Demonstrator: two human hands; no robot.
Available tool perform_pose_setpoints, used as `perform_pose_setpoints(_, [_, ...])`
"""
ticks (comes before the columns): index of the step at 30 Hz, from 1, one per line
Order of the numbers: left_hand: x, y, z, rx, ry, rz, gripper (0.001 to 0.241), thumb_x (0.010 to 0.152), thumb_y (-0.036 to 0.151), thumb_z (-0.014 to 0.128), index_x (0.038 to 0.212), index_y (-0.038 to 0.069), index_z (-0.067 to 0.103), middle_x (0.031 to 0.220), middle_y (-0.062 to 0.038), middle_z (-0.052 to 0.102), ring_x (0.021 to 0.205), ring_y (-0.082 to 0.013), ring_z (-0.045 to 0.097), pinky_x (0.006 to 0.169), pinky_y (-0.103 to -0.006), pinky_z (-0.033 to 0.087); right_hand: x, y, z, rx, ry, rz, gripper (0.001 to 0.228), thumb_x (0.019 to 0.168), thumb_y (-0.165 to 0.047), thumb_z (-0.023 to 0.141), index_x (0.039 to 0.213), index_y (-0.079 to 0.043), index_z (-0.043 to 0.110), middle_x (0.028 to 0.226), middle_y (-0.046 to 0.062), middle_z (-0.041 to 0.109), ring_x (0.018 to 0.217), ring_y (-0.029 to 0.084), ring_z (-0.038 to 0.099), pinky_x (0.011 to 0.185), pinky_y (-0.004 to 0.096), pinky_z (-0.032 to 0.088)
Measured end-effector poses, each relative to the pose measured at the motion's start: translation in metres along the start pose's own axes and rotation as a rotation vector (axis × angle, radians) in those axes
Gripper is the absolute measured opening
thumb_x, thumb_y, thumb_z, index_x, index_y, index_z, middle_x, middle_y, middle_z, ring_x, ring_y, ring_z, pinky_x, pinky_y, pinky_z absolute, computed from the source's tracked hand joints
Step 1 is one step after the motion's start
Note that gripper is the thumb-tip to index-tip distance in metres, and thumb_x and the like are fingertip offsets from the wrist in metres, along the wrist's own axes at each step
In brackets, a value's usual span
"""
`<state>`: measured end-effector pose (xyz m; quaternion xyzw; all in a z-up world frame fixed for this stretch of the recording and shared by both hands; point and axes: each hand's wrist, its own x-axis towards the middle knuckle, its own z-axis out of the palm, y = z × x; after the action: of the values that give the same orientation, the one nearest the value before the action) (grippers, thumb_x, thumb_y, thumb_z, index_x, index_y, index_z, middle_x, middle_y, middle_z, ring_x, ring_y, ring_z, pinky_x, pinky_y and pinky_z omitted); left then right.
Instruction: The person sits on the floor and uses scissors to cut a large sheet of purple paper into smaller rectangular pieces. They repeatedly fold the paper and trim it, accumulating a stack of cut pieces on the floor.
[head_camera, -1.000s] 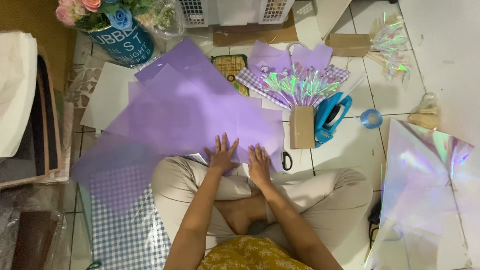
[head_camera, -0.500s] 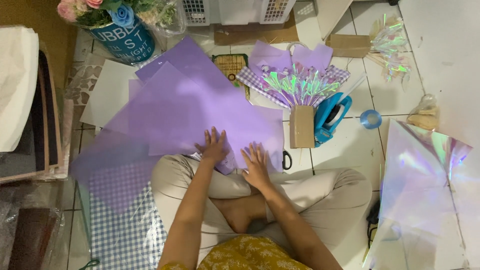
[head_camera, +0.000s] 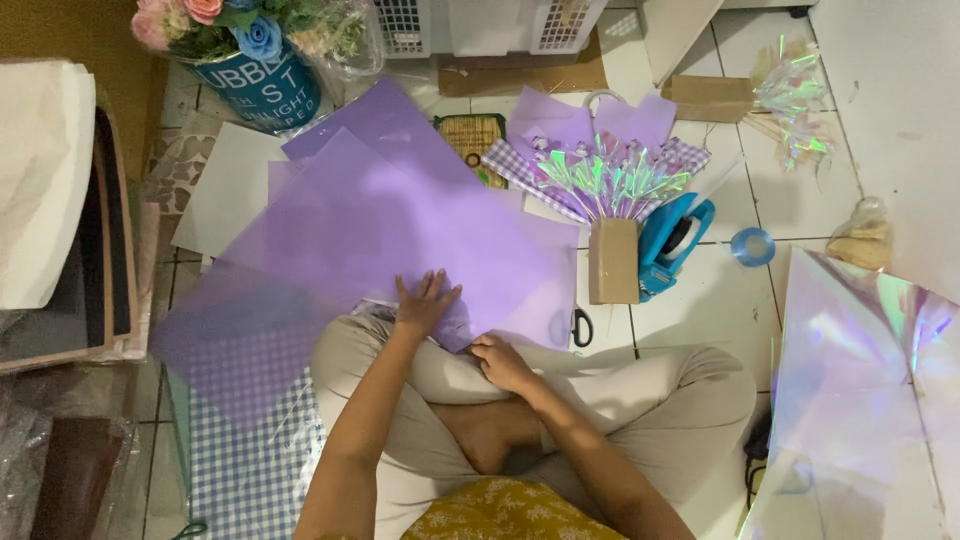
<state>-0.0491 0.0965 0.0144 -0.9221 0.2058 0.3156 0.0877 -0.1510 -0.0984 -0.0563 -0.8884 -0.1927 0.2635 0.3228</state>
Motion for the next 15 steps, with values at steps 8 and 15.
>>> perform_pose_setpoints(8, [0.001, -0.033, 0.004, 0.098, 0.196, -0.012, 0.059, 0.106, 0.019, 0.042, 0.157, 0.044, 0.026, 0.168, -0.001, 0.025, 0.154, -0.021, 0.025, 0.119, -0.0744, 0.006, 0.023, -0.03, -0.016, 0.226, -0.034, 0.041, 0.051, 0.095, -0.006, 0.05, 0.145, 0.002, 0.05, 0.151, 0.024, 0.044, 0.145, 0.044, 0.038, 0.116, 0.053, 0.038])
perform_pose_setpoints(15, [0.019, -0.038, 0.038, 0.012, 0.422, -0.03, 0.049, 0.101, 0.025, 0.054, 0.148, 0.037, 0.044, 0.153, -0.008, 0.052, 0.141, -0.0279, 0.05, 0.115, -0.0642, 0.031, 0.01, -0.038, -0.029, 0.35, -0.066, 0.002, 0.058, 0.093, -0.004, 0.05, 0.15, 0.003, 0.043, 0.151, 0.028, 0.042, 0.142, 0.047, 0.041, 0.117, 0.054, 0.036])
